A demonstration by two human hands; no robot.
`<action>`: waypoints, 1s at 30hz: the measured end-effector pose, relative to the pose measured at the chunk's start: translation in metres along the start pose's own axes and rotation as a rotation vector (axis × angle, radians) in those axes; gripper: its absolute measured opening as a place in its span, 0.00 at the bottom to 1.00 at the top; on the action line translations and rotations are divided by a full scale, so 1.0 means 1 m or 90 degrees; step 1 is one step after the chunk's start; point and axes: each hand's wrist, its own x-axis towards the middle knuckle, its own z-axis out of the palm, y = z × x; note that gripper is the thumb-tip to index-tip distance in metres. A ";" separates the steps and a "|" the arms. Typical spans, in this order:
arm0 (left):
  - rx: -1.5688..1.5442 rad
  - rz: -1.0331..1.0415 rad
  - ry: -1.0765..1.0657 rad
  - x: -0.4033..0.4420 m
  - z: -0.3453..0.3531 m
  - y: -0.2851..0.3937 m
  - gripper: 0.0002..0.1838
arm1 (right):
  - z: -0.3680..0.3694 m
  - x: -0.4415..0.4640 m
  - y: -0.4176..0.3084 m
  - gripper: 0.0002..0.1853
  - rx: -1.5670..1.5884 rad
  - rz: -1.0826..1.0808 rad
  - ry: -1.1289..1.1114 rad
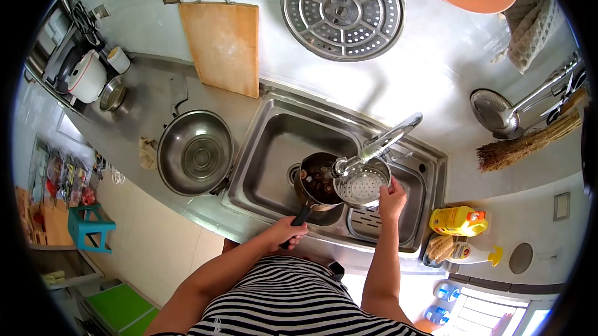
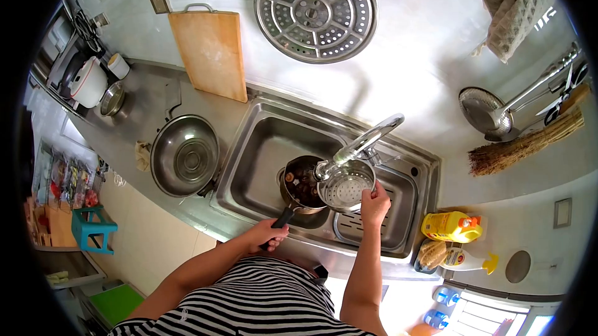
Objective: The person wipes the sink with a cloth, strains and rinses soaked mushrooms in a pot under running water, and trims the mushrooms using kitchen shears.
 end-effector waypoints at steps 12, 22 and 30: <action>-0.089 -0.018 -0.049 -0.015 -0.019 -0.007 0.09 | -0.009 -0.003 0.030 0.22 0.097 0.032 0.098; -0.101 -0.025 -0.025 -0.017 -0.018 -0.007 0.09 | -0.009 -0.030 0.142 0.20 0.103 0.099 0.281; -0.072 -0.028 -0.001 -0.012 -0.019 -0.008 0.09 | 0.009 -0.036 0.153 0.08 0.629 0.633 0.270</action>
